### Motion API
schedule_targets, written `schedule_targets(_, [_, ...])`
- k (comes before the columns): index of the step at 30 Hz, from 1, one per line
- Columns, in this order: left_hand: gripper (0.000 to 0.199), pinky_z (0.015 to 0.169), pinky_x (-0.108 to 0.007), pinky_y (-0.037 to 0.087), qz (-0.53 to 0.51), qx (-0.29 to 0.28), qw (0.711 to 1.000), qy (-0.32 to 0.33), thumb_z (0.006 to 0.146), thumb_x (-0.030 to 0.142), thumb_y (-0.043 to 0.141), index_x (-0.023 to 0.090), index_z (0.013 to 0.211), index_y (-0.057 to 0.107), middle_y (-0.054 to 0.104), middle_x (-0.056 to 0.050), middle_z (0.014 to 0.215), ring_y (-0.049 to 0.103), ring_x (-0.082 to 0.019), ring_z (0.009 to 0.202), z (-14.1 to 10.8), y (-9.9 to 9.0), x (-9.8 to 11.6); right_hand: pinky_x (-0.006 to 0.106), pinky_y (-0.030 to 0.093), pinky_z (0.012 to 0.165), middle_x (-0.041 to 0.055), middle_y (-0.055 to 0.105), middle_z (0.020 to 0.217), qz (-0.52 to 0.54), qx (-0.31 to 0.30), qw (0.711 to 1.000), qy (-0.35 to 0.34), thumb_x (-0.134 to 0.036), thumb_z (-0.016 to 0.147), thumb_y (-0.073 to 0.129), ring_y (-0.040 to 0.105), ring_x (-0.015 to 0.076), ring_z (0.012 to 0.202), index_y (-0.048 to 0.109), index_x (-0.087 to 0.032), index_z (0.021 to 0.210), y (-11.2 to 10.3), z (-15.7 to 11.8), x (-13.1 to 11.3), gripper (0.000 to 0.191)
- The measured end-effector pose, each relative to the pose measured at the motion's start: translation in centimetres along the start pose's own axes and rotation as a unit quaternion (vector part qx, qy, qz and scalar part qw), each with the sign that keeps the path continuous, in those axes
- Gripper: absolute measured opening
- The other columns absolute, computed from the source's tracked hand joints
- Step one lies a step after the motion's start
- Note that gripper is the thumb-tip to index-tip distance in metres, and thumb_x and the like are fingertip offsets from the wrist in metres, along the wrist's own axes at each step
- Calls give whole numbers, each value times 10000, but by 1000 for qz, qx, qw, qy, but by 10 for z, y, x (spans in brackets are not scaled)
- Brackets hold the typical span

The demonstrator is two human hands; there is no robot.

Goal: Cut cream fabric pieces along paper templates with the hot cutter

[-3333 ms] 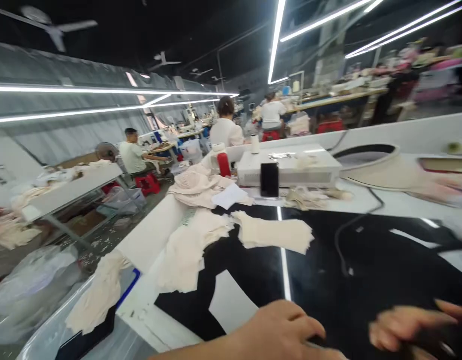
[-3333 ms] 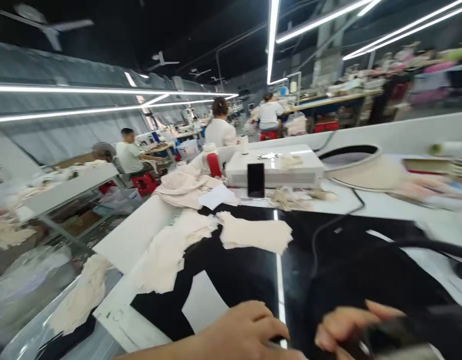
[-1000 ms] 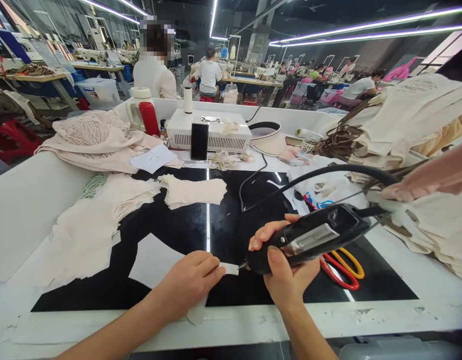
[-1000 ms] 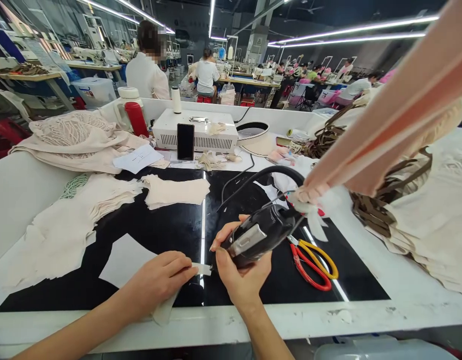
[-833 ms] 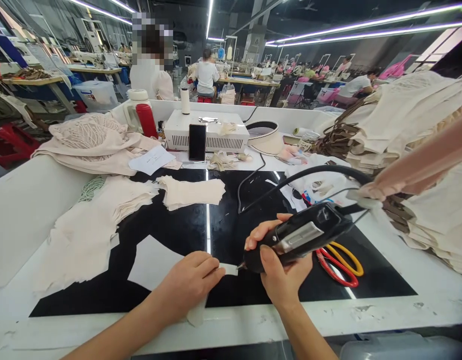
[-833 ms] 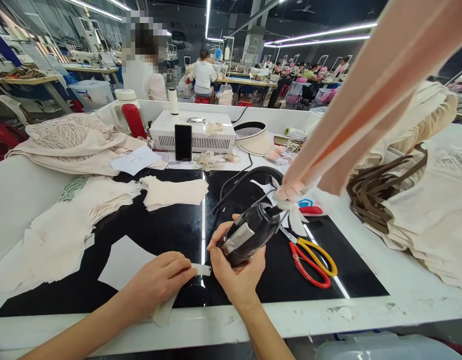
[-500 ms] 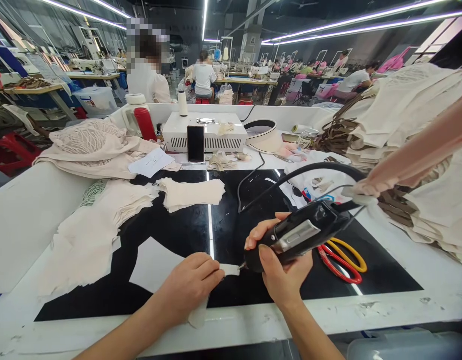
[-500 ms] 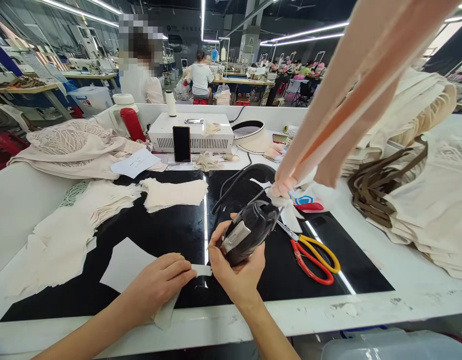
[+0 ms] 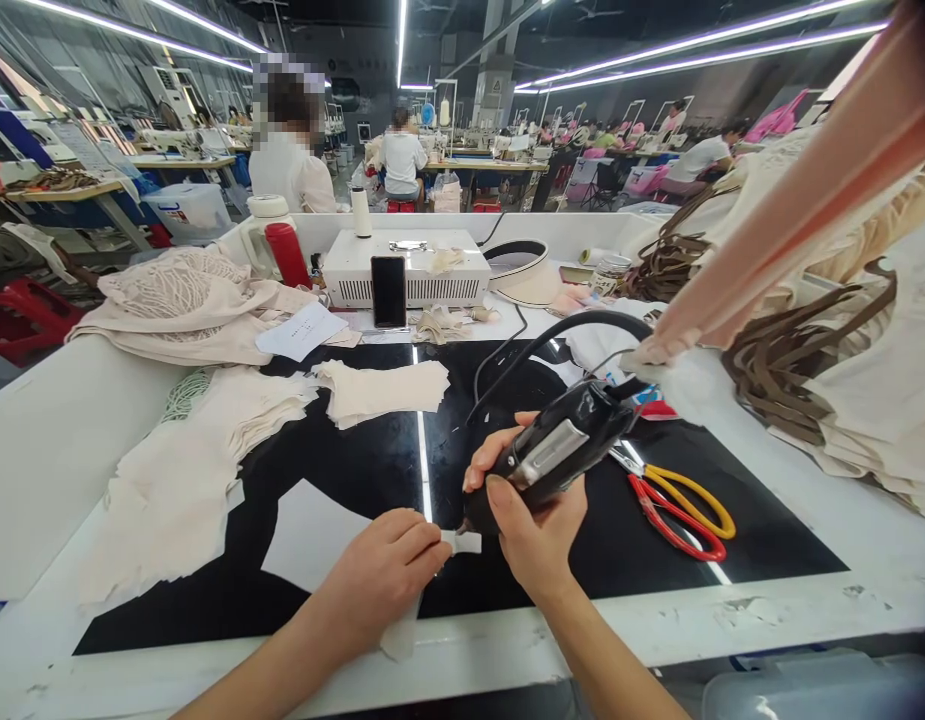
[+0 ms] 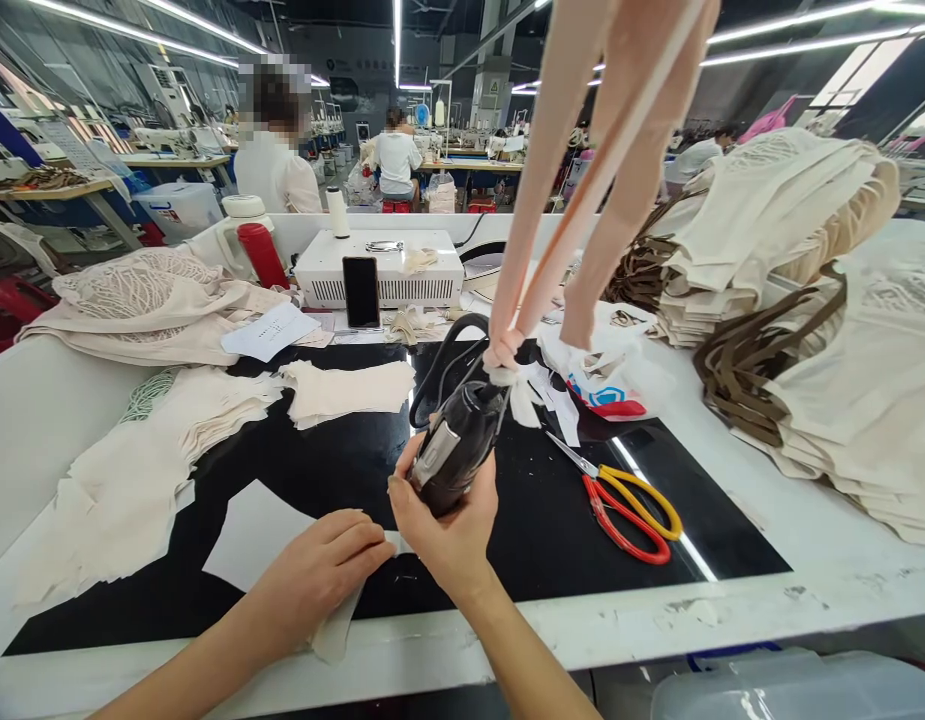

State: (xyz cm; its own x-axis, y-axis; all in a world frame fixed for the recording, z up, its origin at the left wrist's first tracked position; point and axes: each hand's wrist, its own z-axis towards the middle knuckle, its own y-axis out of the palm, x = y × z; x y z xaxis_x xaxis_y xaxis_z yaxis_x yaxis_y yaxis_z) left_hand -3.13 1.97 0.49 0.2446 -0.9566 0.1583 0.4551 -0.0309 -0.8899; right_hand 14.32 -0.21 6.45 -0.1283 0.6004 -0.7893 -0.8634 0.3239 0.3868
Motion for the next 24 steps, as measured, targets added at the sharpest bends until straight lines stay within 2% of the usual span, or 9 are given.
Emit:
schedule_targets(5, [239,880,-400,604,-7,-3,1000,-5,1077,88,405,118,1168,624,684,-64,1011,649,-226,955,2,0,2,238,568,561,-60,682,827,10,-4,1000,-2,-106,815,753,644,109,622,563,-270,1184,0,1,1,446])
schedule_targets(13, [233,894,-399,605,-8,0,1000,-6,1084,102,406,124,1149,629,686,-59,999,654,-221,953,2,1,2,252,568,554,-59,681,796,-19,-5,1000,3,-148,842,748,641,116,599,553,-266,1158,2,1,-3,391])
schedule_targets(19, [244,900,-418,610,-5,0,1000,-4,1060,57,405,119,1140,627,686,-64,1003,664,-225,939,2,0,2,252,545,532,-47,677,834,12,8,1000,-2,-183,851,781,624,114,593,560,-276,1216,-9,1,-2,437])
schedule_targets(24, [238,915,-405,604,3,8,1000,-4,1069,69,408,129,1139,627,688,-60,1002,669,-215,939,2,1,1,246,534,518,-42,676,835,-10,9,1000,0,-203,855,785,617,113,585,561,-278,1216,-13,-2,-1,432])
